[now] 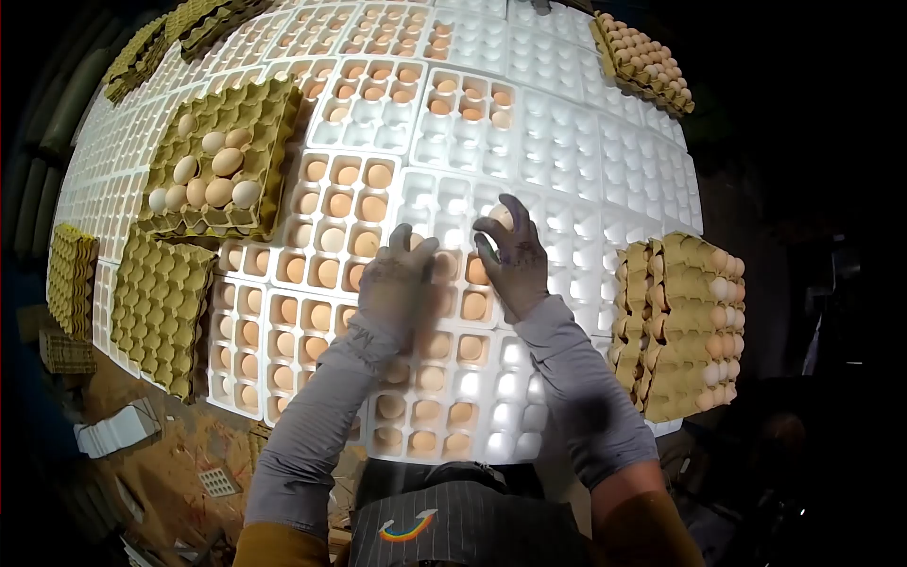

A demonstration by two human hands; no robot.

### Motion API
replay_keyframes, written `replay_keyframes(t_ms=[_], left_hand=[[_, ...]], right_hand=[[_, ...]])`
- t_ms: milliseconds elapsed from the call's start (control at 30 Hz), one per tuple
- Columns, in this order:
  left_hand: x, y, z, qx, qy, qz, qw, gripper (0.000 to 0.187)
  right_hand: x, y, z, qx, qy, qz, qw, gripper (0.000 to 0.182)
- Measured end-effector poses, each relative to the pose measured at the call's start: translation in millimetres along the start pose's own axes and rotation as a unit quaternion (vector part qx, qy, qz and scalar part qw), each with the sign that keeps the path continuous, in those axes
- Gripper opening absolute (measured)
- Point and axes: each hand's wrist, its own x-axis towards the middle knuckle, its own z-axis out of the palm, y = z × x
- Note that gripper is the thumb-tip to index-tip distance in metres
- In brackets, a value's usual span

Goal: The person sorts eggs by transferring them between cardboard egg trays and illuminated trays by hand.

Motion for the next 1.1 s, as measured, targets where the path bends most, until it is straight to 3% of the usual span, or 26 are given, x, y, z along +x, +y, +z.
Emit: replay_keyframes(t_ms=[33,100,167,233,300,333,367,433,467,500,533,567,600,733,767,833,867,933,1000,1033,1100], left_hand=[[3.1,-6.1,-2.0,0.000,-0.002,-0.001,1.000,0.040],[11.1,-16.6,-7.8,-0.009,-0.127,-0.060,0.990,0.040],[20.3,-19.2,-14.8,-0.028,-0.094,-0.051,0.994,0.043],[34.2,-19.7,-21.1,-0.223,-0.060,-0.075,0.970,0.042],[56.9,-25.2,1.1,-0.233,0.037,-0.015,0.972,0.046],[62.5,-32.2,15.2,-0.174,0.068,0.020,0.982,0.050],[69.1,-38.8,29.9,-0.118,0.096,0.059,0.987,0.053],[64.2,-45.3,64.6,0.117,0.111,0.036,0.986,0.057],[55.4,-47.0,64.4,-0.013,0.067,0.025,0.997,0.056],[46.7,-48.7,64.3,-0.154,0.028,0.003,0.988,0.054],[38.1,-50.5,64.1,-0.277,-0.004,-0.029,0.960,0.053],[30.0,-56.4,75.1,-0.216,0.048,0.026,0.975,0.053],[32.2,-58.7,73.8,-0.217,0.050,0.027,0.974,0.053],[52.1,-61.8,67.4,0.081,0.072,0.081,0.991,0.052],[57.0,-58.4,70.2,0.153,0.076,0.097,0.980,0.052],[70.3,-62.5,103.8,0.005,0.071,0.038,0.997,0.046],[68.5,-69.5,114.7,-0.259,0.055,0.022,0.964,0.051],[61.2,-69.0,101.0,-0.250,0.058,0.036,0.966,0.052],[59.5,-57.3,77.1,-0.003,0.114,0.068,0.991,0.043],[65.4,-42.8,62.8,-0.027,0.129,0.063,0.989,0.039],[70.3,-32.9,69.4,0.038,0.193,0.088,0.976,0.031]], right_hand=[[9.5,4.5,11.1,0.001,-0.002,0.001,1.000,0.027],[24.2,14.8,36.8,0.117,0.085,-0.028,0.989,0.029],[34.5,20.6,48.7,0.141,0.077,-0.035,0.986,0.028],[38.6,19.0,56.5,0.098,0.121,-0.075,0.985,0.031],[48.9,-5.2,56.6,0.282,0.102,0.009,0.954,0.038],[63.6,-26.5,47.4,0.279,0.106,-0.026,0.954,0.044],[74.8,-41.5,53.4,0.421,0.054,0.043,0.904,0.045],[105.2,-96.6,47.0,0.493,-0.030,0.080,0.866,0.044],[120.8,-115.7,60.2,0.533,-0.056,0.066,0.842,0.043],[137.1,-136.4,71.9,0.525,-0.067,0.047,0.847,0.042],[151.9,-156.1,90.1,0.566,-0.099,0.073,0.815,0.043],[165.6,-177.6,97.5,0.557,-0.135,0.067,0.817,0.045],[177.0,-191.6,117.0,0.581,-0.169,0.071,0.793,0.045],[186.0,-208.9,146.2,0.474,-0.170,0.001,0.864,0.040],[175.0,-204.0,142.1,0.535,-0.185,0.040,0.823,0.040],[137.6,-189.4,109.1,0.619,-0.215,0.111,0.748,0.042],[110.6,-181.4,78.8,0.576,-0.208,0.102,0.784,0.038],[53.0,-156.6,29.4,0.528,-0.197,0.075,0.823,0.036],[-9.0,-124.3,-18.5,0.523,-0.212,0.068,0.823,0.038],[-33.9,-116.7,-63.7,0.543,-0.254,0.137,0.789,0.036],[-91.8,-82.5,-104.5,0.513,-0.197,0.090,0.831,0.032]])
